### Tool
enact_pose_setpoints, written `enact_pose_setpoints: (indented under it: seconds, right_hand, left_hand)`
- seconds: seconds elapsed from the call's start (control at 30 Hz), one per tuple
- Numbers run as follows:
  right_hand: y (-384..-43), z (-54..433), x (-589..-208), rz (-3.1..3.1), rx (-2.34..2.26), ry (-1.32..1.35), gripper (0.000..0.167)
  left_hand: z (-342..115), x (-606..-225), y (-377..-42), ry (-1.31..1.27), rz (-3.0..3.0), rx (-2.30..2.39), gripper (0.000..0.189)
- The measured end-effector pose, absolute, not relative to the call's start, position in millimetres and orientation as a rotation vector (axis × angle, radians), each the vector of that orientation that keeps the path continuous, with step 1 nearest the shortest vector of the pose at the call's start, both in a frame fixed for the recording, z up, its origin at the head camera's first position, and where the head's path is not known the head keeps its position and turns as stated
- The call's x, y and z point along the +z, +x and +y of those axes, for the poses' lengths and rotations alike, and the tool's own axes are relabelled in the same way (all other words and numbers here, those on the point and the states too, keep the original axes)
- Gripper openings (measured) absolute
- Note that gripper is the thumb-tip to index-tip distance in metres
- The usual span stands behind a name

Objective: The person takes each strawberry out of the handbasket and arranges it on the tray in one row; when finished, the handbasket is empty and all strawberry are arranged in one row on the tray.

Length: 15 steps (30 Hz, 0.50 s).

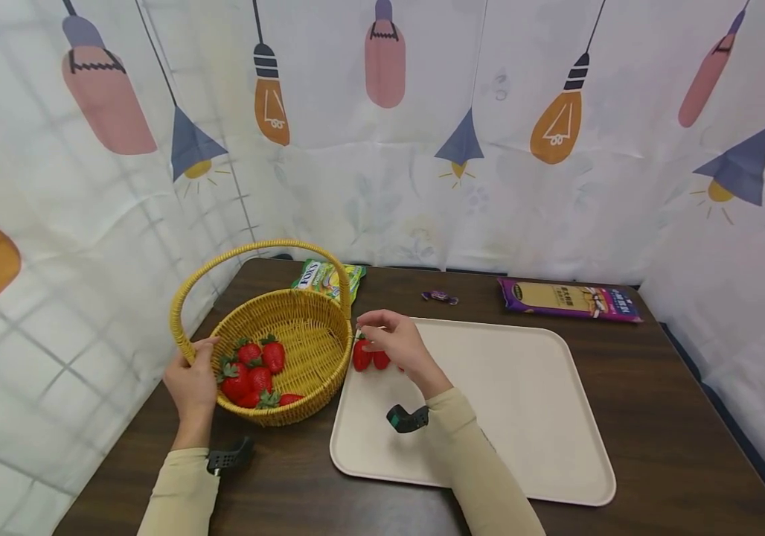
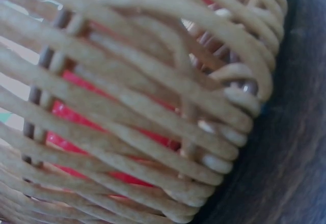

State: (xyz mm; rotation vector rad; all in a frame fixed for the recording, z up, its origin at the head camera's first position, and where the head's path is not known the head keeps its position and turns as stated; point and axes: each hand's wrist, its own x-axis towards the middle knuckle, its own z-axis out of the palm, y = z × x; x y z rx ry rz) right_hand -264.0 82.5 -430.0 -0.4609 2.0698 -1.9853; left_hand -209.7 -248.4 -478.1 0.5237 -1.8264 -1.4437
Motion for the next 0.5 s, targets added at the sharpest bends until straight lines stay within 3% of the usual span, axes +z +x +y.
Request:
enact_pose_setpoints:
  seconds: [0.5]
  right_hand:
    - [-264.6,8.6,-433.1,1.979,-1.746,-0.858,0.028]
  left_hand:
    - [-247.8,-477.0,-210.2,0.514,-1.81,-1.457,0.025]
